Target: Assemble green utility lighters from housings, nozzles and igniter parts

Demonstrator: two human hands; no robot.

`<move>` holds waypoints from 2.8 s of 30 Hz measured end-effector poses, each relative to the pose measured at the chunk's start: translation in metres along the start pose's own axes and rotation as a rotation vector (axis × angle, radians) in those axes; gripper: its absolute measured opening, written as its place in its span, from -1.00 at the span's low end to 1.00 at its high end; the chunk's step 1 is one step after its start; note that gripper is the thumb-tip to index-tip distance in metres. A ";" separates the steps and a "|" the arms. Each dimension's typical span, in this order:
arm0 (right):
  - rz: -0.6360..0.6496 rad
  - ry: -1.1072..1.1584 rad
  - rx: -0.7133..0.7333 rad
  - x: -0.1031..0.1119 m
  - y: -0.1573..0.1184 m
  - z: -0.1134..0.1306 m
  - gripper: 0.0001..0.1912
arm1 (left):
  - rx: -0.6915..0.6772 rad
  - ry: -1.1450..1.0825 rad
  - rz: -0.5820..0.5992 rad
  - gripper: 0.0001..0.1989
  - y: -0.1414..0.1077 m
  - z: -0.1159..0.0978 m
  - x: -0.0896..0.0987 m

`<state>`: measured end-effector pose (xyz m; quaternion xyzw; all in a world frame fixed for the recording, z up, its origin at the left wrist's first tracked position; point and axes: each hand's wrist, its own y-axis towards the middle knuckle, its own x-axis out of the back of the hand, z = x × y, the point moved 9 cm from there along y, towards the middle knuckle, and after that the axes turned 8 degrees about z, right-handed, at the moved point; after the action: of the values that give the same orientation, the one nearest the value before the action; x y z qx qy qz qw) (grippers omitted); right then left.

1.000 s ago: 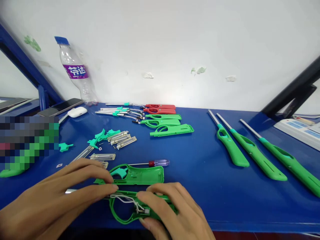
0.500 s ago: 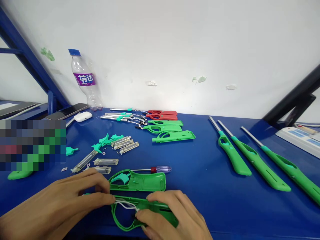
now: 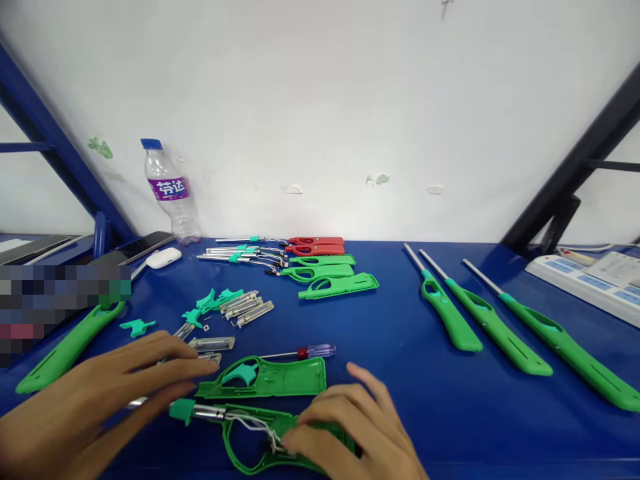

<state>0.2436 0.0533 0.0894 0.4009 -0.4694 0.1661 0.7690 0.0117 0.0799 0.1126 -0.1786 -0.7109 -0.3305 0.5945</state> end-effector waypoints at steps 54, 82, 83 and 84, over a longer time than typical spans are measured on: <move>0.130 -0.124 -0.104 0.007 0.108 -0.013 -0.79 | 0.295 -0.081 0.081 -0.74 -0.016 0.078 0.007; 0.234 -0.047 -0.157 -0.008 0.109 -0.021 -0.80 | 0.494 -0.322 -0.017 -0.70 0.006 0.077 0.001; 0.224 -0.043 -0.152 -0.007 0.109 -0.020 -0.81 | 0.503 -0.380 -0.074 -0.70 0.007 0.075 0.006; 0.214 -0.031 -0.143 -0.005 0.109 -0.018 -0.83 | 0.510 -0.444 -0.134 -0.71 0.008 0.072 0.010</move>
<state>0.1824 0.1357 0.1311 0.2953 -0.5318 0.2070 0.7663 -0.0378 0.1335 0.1194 -0.0447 -0.8928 -0.1333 0.4279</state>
